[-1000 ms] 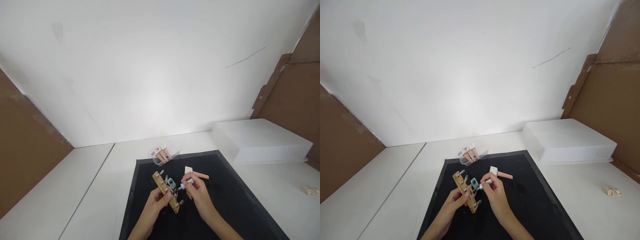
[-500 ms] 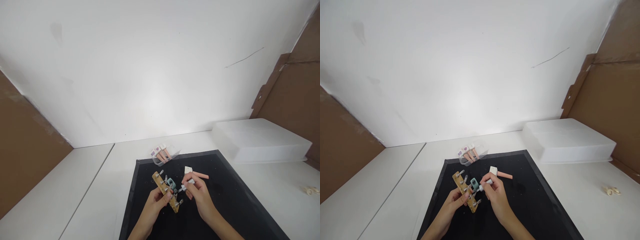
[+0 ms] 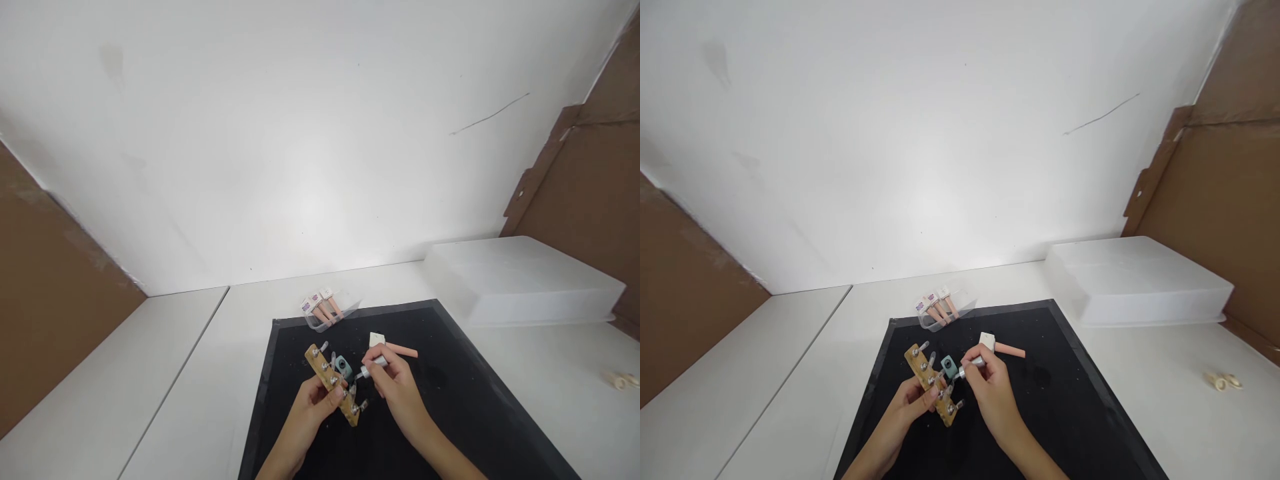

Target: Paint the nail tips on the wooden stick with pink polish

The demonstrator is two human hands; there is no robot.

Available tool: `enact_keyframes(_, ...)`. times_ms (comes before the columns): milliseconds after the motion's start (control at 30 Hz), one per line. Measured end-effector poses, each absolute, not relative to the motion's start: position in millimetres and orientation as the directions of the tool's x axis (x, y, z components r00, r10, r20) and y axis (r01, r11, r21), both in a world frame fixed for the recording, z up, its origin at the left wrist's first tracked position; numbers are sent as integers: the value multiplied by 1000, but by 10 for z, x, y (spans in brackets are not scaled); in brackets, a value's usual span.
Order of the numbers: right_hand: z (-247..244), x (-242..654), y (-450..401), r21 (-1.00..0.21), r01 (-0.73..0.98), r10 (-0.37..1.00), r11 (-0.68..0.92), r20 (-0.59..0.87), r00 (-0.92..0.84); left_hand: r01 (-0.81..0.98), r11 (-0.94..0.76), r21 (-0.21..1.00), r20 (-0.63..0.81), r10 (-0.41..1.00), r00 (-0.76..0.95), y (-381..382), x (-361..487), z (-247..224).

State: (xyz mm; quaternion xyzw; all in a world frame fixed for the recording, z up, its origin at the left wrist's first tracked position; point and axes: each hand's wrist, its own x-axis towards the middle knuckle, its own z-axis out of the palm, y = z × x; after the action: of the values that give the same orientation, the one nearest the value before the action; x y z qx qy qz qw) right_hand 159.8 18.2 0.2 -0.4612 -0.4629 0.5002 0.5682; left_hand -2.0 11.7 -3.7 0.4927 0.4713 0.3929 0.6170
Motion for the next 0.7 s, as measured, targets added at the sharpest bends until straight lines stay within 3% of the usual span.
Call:
enact_keyframes(333,-21,1611,205,-984,-162,985,68,41,165,-15,264,964,-254,941,223,104,-23,17)
enact_keyframes(533,-14,1616,156,-955,-294,999,52,51,11,-21,259,966,-249,946,209,89,-10,59)
enact_keyframes(700,33,1601,131,-967,-234,994,101,109,-22,-36,264,964,-249,942,223,87,-17,48)
